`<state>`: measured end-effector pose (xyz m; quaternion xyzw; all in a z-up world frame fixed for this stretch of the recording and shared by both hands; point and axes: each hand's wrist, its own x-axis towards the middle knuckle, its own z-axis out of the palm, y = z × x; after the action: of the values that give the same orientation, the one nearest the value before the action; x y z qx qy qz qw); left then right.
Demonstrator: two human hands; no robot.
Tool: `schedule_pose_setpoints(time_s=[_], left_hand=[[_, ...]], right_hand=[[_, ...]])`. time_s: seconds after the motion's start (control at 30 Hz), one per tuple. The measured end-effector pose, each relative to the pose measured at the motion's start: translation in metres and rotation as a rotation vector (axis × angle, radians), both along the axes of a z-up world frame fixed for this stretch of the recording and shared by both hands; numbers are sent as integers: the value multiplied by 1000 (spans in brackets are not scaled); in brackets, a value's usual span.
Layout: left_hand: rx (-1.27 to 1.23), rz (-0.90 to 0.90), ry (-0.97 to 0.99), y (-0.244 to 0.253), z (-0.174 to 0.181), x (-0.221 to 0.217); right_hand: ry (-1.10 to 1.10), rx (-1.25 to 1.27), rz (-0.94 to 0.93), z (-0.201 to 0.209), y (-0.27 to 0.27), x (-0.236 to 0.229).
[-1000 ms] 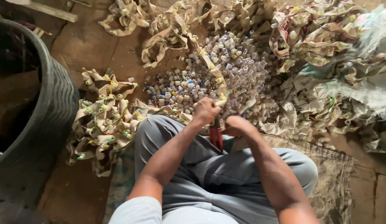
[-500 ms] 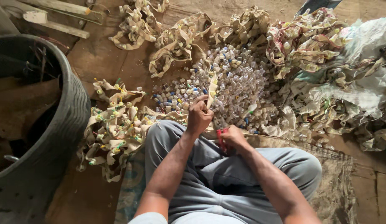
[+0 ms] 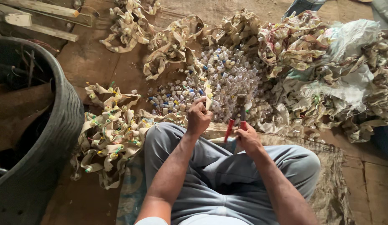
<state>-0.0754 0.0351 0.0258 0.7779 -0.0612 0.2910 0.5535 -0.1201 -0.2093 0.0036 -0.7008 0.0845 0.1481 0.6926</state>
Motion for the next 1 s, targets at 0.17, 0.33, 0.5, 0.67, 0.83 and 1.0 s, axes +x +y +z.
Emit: schedule_pose_setpoints(time_s=[0.17, 0.33, 0.5, 0.67, 0.83, 1.0], left_hand=[[12, -15, -29, -1, 2, -2], [57, -48, -1, -7, -2, -2], [116, -58, -19, -11, -7, 0], [148, -125, 0, -16, -10, 2], [226, -165, -59, -13, -16, 1], [111, -174, 70, -12, -20, 4]], right_hand=[[-30, 108, 69, -4, 6, 2], [65, -47, 113, 1, 26, -2], [18, -306, 132, -3, 27, 0], [-76, -478, 152, -8, 18, 2], [-71, -517, 157, -10, 20, 4], [-173, -594, 150, -5, 18, 2]])
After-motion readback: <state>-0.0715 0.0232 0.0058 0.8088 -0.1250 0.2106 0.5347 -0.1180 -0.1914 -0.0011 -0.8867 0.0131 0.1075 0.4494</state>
